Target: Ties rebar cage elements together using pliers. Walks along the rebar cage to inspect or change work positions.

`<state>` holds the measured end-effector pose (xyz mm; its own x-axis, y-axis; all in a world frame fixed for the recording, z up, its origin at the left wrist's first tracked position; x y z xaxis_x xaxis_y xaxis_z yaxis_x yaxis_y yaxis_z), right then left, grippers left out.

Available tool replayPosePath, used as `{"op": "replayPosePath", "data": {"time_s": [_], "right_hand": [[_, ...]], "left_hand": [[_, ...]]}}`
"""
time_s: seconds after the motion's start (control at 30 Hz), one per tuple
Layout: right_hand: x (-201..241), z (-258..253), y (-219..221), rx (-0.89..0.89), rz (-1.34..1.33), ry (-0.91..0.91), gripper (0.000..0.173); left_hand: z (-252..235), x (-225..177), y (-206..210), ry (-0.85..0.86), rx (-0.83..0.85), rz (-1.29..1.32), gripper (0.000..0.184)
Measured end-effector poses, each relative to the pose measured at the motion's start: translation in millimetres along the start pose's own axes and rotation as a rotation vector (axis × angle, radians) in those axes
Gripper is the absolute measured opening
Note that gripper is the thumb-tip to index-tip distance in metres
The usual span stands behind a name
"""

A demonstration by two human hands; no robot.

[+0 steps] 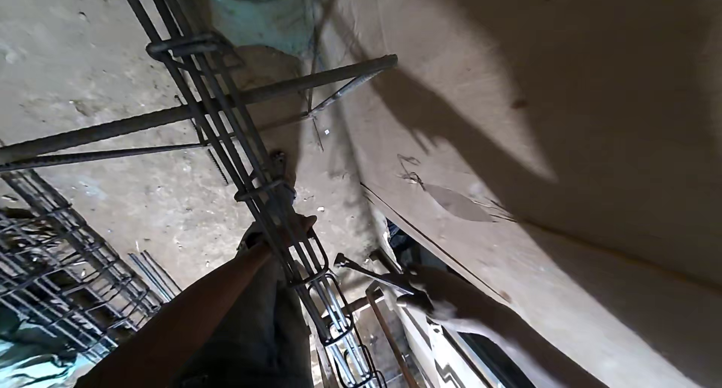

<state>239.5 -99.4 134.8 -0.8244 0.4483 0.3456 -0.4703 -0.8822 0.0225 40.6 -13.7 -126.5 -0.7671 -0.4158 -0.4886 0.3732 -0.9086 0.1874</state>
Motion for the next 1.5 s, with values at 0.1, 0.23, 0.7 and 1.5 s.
{"op": "replayPosePath", "data": {"time_s": [0.1,0.23,0.7,1.5], "right_hand": [[7,7,0,-0.029,0.003,-0.009,0.058],[17,10,-6,0.003,-0.064,-0.044,0.06],[24,13,-7,-0.003,0.088,-0.021,0.06],[72,37,-28,-0.851,1.128,-0.251,0.044]], "left_hand": [[-1,2,2,0.006,0.0,0.055,0.05],[2,-1,1,0.026,-0.004,0.063,0.049],[-10,11,6,0.023,0.0,0.08,0.052],[-2,9,2,-0.024,-0.017,0.126,0.046]]}}
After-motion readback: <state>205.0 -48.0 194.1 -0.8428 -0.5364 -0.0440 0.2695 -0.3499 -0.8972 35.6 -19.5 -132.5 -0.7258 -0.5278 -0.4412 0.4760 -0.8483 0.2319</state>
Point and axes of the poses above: each hand's wrist, its own z-axis away from the middle knuckle, its own y-axis out of the palm, x = y × z, the point moved 10 cm from there along -z, towards the middle knuckle, and after that the axes turned 3 degrees about z, right-handed, at the moved point
